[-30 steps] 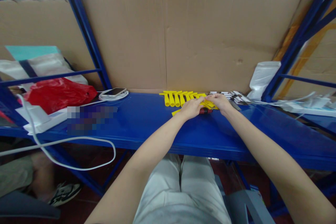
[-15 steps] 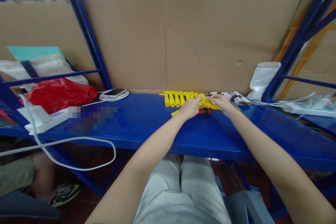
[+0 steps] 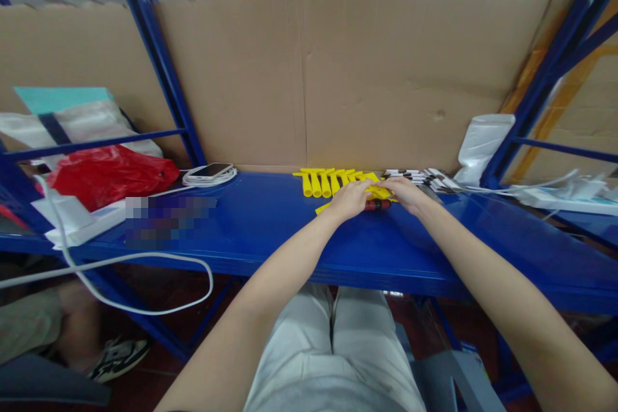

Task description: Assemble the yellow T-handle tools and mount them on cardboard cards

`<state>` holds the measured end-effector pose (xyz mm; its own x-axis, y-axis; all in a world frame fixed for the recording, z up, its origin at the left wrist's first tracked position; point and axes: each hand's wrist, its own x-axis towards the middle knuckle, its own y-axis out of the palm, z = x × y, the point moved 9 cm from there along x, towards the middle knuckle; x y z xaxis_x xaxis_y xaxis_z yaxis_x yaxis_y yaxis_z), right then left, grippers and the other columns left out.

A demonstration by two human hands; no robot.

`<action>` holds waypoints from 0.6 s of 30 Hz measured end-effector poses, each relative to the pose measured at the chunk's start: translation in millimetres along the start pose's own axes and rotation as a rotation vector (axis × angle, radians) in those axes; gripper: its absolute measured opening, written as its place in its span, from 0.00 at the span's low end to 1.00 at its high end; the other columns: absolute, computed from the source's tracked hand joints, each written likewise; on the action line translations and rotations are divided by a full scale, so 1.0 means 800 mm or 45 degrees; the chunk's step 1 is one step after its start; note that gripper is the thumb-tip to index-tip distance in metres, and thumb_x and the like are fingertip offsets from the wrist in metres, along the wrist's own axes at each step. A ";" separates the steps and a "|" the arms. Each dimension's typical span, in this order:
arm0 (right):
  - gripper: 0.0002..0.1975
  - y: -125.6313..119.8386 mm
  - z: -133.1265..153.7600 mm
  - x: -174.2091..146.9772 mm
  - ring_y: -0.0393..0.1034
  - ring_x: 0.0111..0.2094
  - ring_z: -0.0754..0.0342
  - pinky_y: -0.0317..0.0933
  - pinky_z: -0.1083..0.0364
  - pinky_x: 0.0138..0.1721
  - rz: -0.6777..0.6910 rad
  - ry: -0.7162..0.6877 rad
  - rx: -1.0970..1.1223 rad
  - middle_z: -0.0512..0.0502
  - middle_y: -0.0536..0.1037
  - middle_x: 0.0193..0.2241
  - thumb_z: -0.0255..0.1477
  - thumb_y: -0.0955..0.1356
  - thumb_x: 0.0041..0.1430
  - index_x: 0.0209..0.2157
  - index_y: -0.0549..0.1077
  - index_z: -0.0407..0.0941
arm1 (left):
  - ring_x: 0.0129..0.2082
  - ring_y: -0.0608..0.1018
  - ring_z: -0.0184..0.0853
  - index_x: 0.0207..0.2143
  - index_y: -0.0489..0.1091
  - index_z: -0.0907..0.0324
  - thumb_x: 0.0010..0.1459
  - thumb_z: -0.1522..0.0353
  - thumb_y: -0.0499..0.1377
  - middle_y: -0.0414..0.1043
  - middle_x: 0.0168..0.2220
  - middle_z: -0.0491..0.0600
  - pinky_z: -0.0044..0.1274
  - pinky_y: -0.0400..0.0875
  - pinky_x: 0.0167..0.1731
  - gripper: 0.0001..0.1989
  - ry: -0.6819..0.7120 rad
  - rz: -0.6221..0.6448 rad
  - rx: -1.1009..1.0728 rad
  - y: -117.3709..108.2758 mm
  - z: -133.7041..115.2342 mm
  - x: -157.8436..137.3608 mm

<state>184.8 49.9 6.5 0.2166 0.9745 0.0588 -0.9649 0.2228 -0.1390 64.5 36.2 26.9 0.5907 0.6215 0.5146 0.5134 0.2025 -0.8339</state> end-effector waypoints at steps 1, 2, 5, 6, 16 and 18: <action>0.10 -0.002 0.001 0.001 0.64 0.22 0.61 0.56 0.62 0.25 -0.011 -0.009 -0.014 0.51 0.73 0.19 0.23 0.68 0.53 0.19 0.70 0.42 | 0.55 0.72 0.37 0.54 0.65 0.59 0.64 0.71 0.49 0.71 0.53 0.52 0.31 0.66 0.54 0.17 -0.001 -0.004 0.001 0.000 0.001 0.000; 0.10 -0.005 0.003 0.002 0.65 0.23 0.61 0.57 0.62 0.26 -0.031 -0.027 -0.040 0.50 0.73 0.21 0.24 0.68 0.54 0.19 0.70 0.42 | 0.55 0.72 0.37 0.54 0.66 0.60 0.64 0.71 0.49 0.72 0.53 0.53 0.31 0.66 0.54 0.17 -0.006 -0.007 0.003 0.000 0.002 0.001; 0.10 -0.033 0.012 0.012 0.68 0.30 0.57 0.59 0.59 0.31 -0.189 -0.142 -0.297 0.47 0.76 0.27 0.28 0.67 0.55 0.21 0.72 0.42 | 0.54 0.72 0.38 0.53 0.67 0.62 0.64 0.71 0.50 0.72 0.53 0.55 0.30 0.66 0.54 0.17 -0.036 -0.001 0.012 0.000 0.007 0.001; 0.10 -0.047 0.017 0.015 0.69 0.33 0.55 0.60 0.58 0.34 -0.267 -0.193 -0.460 0.45 0.77 0.29 0.28 0.66 0.55 0.21 0.73 0.42 | 0.54 0.72 0.38 0.53 0.67 0.62 0.63 0.71 0.50 0.72 0.52 0.55 0.30 0.66 0.54 0.17 -0.046 0.002 0.016 0.000 0.009 0.001; 0.20 -0.150 -0.009 0.038 0.59 0.58 0.39 0.57 0.38 0.54 -0.475 -0.106 -1.604 0.45 0.70 0.55 0.22 0.65 0.51 0.43 0.79 0.52 | 0.53 0.73 0.39 0.51 0.70 0.60 0.62 0.71 0.52 0.74 0.51 0.54 0.32 0.67 0.53 0.16 -0.076 -0.001 0.032 -0.001 0.010 0.002; 0.20 -0.156 -0.020 0.042 0.58 0.59 0.38 0.56 0.37 0.55 -0.423 -0.025 -1.636 0.45 0.70 0.55 0.22 0.66 0.50 0.42 0.79 0.53 | 0.52 0.74 0.39 0.51 0.70 0.59 0.62 0.72 0.52 0.74 0.50 0.54 0.32 0.67 0.53 0.16 -0.072 0.000 0.024 -0.002 0.009 0.002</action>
<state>314.8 55.5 9.7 0.4006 0.8711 0.2840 -0.0389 0.3258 -0.9446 60.6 42.5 27.7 0.5542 0.6634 0.5027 0.5014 0.2160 -0.8378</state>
